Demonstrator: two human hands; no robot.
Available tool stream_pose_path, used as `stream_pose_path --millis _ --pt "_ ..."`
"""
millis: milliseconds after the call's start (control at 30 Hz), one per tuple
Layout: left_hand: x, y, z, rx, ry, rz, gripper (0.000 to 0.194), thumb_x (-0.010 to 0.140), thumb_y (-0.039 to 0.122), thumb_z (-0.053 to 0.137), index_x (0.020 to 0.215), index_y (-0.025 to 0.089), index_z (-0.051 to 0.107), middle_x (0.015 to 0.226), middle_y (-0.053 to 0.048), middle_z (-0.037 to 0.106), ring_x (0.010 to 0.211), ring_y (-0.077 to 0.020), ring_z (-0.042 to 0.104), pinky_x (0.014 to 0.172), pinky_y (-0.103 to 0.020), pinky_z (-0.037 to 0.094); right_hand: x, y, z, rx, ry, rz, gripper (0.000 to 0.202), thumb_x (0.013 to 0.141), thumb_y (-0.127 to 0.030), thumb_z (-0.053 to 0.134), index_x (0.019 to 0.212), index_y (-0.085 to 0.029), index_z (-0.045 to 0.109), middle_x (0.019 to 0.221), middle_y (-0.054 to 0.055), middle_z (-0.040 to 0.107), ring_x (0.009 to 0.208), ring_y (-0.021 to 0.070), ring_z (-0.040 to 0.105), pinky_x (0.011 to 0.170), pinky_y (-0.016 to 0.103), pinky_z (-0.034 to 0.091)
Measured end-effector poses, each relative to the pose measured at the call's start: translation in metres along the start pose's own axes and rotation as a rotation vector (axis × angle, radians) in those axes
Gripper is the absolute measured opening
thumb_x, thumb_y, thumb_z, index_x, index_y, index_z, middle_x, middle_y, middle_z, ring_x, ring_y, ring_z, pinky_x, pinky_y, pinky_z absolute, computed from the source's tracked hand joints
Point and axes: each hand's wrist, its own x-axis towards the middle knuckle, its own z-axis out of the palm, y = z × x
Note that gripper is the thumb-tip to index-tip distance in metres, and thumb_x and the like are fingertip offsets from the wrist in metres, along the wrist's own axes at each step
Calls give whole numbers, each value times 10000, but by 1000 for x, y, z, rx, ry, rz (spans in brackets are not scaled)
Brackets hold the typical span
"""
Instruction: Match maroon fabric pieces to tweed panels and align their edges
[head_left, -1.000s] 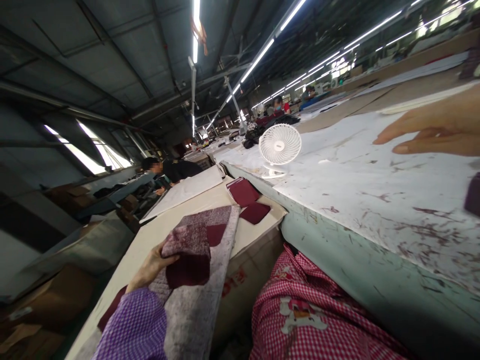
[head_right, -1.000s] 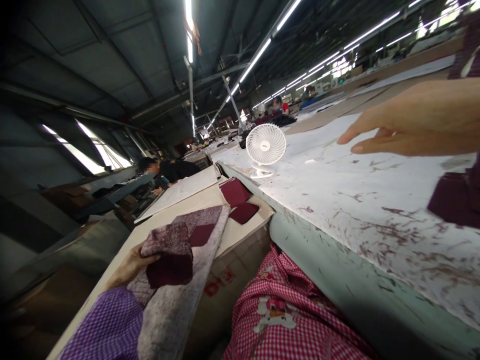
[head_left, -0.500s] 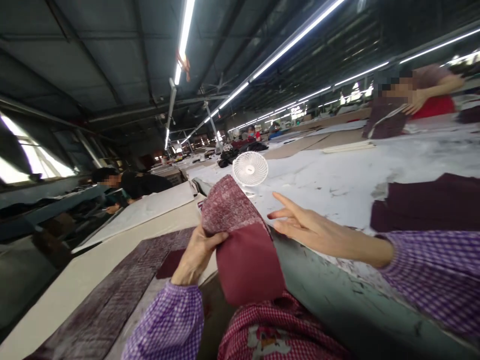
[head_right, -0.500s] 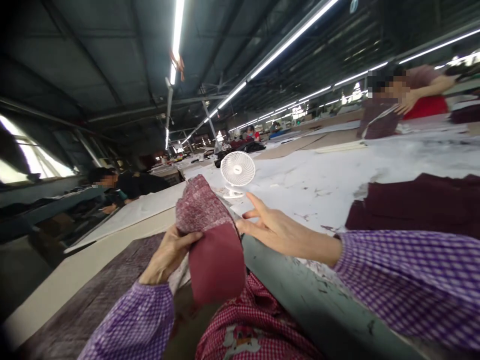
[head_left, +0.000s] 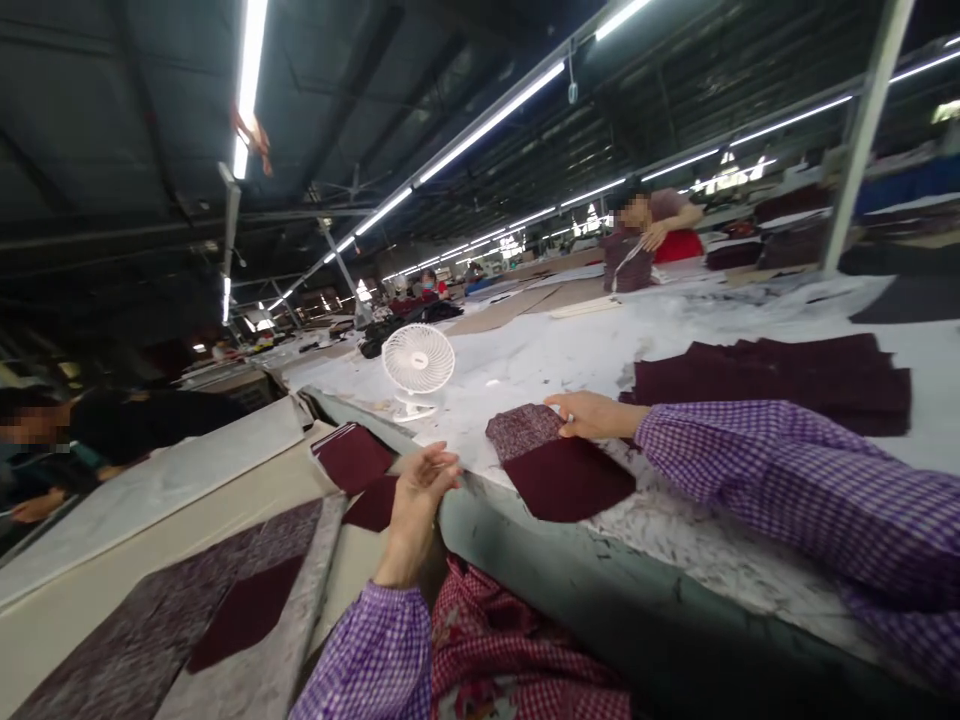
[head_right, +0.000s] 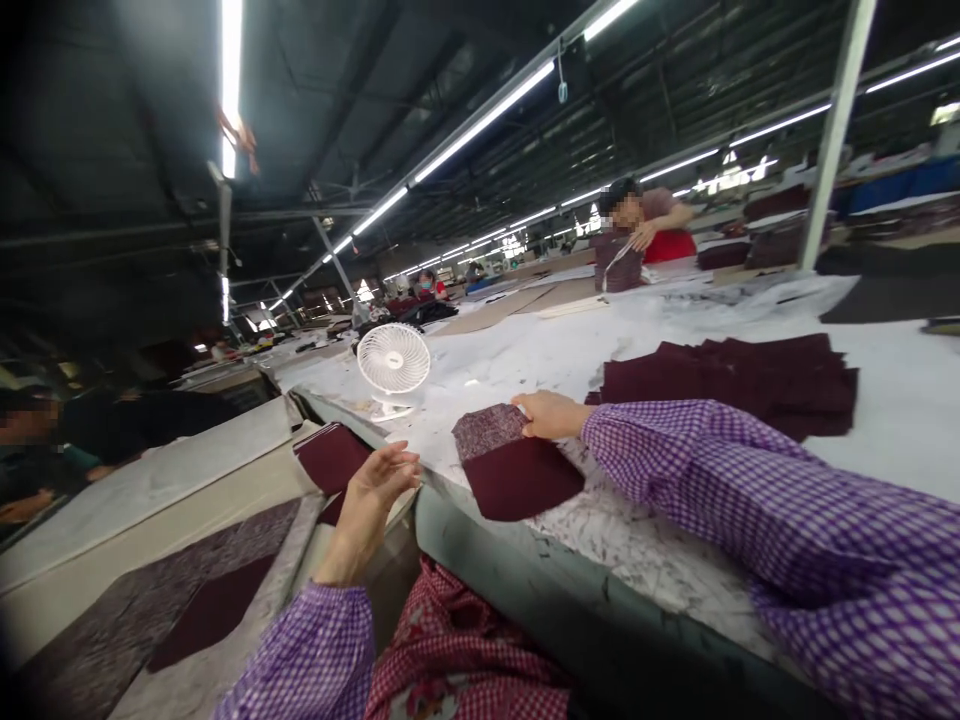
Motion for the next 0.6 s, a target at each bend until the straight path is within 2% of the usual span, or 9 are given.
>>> stream_pose_path --millis 67,167,233,300,367,433,533,600 --pt "-1 0 13 287 -138 185 322 742 226 668 1056 186 609 1032 -70 646 968 -203 604 863 -364 484 -2 4 -2 -72 5 -6 619 756 -244 601 1335 -127 418 1173 126 589 1096 266 518 887 323 381" --pt "-2 4 35 657 -394 483 403 745 177 655 1141 230 602 1205 -69 599 1215 -252 463 1057 -458 327 -3 -1 0 -111 31 -34 555 744 -202 604 1278 -163 460 1119 94 600 1048 240 541 850 305 399" --pt "-2 6 44 789 -526 562 357 773 182 639 1122 251 614 1210 -56 602 1226 -241 459 1105 -490 241 -2 -5 3 -140 80 -59 461 729 -146 590 1185 -187 531 1084 83 596 966 214 570 796 286 414" --pt "-3 7 46 846 -594 545 251 809 223 618 1057 253 639 1170 -50 621 1148 -223 525 1111 -515 209 0 -8 6 -169 106 -93 329 727 -125 581 1045 -199 617 1073 82 590 924 197 581 778 269 414" --pt "-5 4 44 865 -613 530 243 801 266 641 1043 251 643 1167 -53 620 1119 -223 543 1106 -528 208 2 -6 6 -162 74 -126 204 739 -145 581 910 -196 680 1034 80 617 918 194 590 786 259 411" --pt "-8 1 43 839 -588 549 279 787 292 661 1060 244 641 1177 -66 612 1129 -231 528 1067 -494 292 4 -2 3 -92 11 -146 172 754 -178 575 857 -187 713 958 67 665 889 187 608 779 247 414" --pt "-15 -4 47 735 -506 579 180 844 305 588 976 222 679 1075 -75 650 1036 -212 560 924 -388 435 3 6 -5 54 -79 -180 232 782 -256 548 885 -157 731 861 51 707 823 181 627 738 237 426" --pt "-21 -4 54 661 -439 587 191 884 295 525 909 207 693 967 -69 674 948 -195 579 849 -346 460 0 11 -12 129 -128 -213 313 807 -342 523 926 -142 731 873 55 713 824 191 627 736 246 432"
